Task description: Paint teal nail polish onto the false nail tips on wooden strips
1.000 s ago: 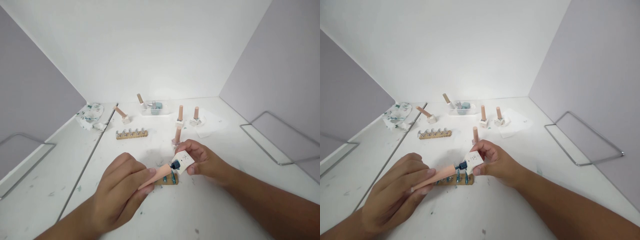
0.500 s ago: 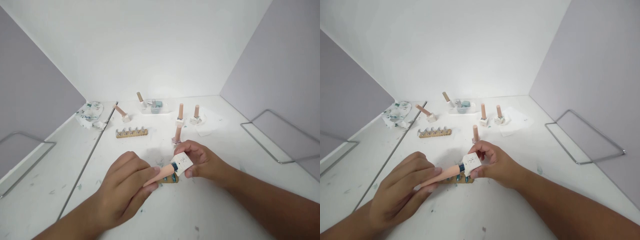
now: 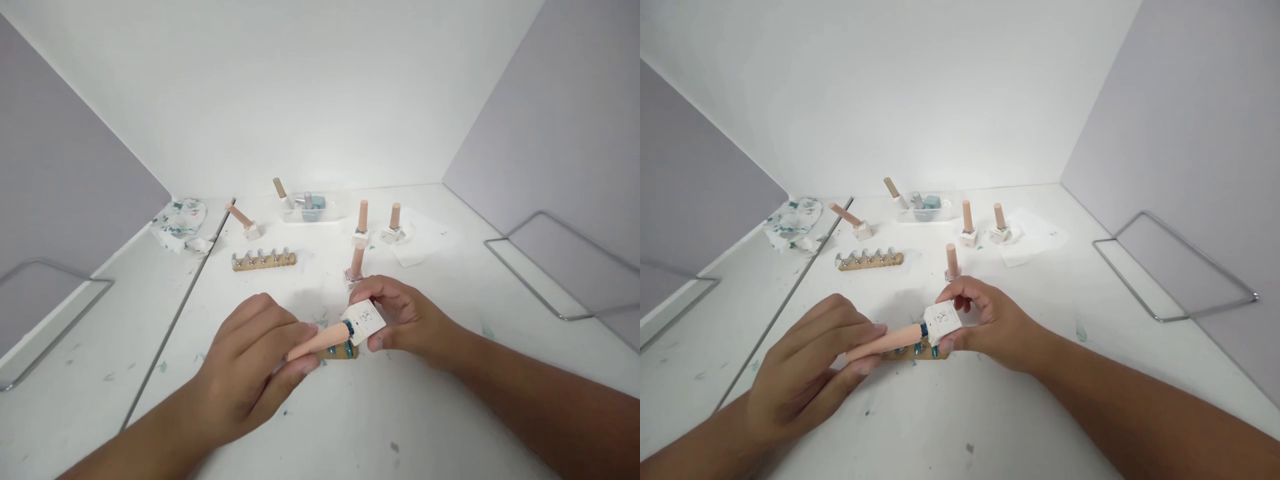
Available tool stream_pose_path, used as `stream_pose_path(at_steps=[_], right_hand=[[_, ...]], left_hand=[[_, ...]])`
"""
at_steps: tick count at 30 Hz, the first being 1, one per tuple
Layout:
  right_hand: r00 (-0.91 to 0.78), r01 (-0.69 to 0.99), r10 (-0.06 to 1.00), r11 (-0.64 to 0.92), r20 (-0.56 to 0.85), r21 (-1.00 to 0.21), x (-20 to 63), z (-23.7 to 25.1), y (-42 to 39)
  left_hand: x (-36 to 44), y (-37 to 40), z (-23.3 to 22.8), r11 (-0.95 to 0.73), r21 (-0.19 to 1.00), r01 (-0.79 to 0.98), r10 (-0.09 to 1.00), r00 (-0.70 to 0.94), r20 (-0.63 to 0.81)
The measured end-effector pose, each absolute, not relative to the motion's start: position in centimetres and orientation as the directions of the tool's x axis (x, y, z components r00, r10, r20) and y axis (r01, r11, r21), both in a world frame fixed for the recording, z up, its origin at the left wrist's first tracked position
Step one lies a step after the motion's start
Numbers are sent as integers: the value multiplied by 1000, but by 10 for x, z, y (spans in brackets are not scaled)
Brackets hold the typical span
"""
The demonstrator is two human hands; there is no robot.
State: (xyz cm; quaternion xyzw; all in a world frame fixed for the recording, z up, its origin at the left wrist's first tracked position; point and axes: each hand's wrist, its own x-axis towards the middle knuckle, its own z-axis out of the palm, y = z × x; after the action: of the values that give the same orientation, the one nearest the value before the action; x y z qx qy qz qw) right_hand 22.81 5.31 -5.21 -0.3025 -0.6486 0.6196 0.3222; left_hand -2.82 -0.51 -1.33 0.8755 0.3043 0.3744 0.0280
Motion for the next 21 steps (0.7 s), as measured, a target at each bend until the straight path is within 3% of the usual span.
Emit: stream_pose_path(at_steps=[21], right_hand=[[-584,46,812,41,6,-998,228,-53,52]], left_hand=[[-27,-3,-15,-803,274,529,562,519,644]])
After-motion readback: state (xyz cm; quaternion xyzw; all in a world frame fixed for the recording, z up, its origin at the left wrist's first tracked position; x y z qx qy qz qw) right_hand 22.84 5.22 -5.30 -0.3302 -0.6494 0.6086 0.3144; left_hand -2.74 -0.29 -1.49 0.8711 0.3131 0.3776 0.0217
